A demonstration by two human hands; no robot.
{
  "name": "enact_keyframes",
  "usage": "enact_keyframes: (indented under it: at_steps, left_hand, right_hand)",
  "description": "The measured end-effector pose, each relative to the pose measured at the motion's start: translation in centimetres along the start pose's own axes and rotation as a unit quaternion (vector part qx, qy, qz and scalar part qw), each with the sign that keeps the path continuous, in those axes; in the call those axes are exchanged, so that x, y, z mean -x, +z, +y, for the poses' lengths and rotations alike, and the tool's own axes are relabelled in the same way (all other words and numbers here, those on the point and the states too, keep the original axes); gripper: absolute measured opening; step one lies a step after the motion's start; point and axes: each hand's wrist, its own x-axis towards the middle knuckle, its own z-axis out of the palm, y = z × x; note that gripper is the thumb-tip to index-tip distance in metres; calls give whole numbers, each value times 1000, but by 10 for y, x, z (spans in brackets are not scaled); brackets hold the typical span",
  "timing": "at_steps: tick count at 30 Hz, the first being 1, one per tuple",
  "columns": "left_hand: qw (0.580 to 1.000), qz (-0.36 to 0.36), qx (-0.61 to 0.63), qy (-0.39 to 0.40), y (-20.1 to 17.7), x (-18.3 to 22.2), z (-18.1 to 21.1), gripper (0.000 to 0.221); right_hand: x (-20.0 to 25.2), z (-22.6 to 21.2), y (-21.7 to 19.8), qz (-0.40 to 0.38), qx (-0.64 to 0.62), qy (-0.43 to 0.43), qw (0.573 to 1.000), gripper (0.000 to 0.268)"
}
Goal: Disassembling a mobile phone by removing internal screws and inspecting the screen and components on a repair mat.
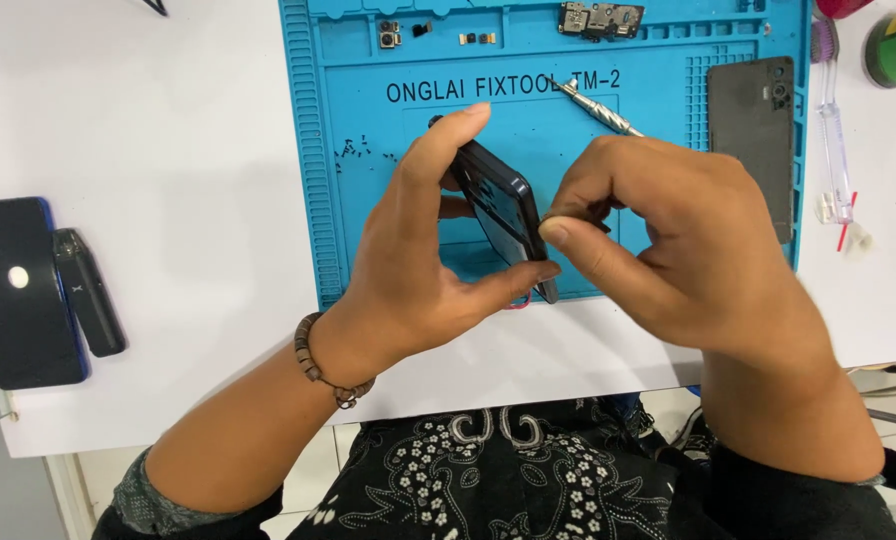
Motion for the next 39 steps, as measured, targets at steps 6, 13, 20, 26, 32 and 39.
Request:
enact_keyframes:
  at_steps: [6,13,20,26,32,39]
  left_hand:
    - [1000,9,17,16,1,1,2,92]
    - [999,25,-6,-21,3,1,8,86]
    - [999,29,13,-27,2,-1,9,86]
    - [1000,31,0,6,5,0,3,90]
    - [1000,17,4,-6,2,0,4,95]
    - [1000,5,-2,-14,0,1,2,97]
  right_hand:
    - [10,-13,15,96,65,-69,991,13]
    - [13,-27,15,85,169,-72,979,14]
    - [8,-28,13,75,174,-70,979,14]
    - [1,-22,2,29,70,-45,996,13]
    - [-4,-3,-9,-33,29,-36,998,12]
    - [-16,7,-19,-108,-9,-36,993,15]
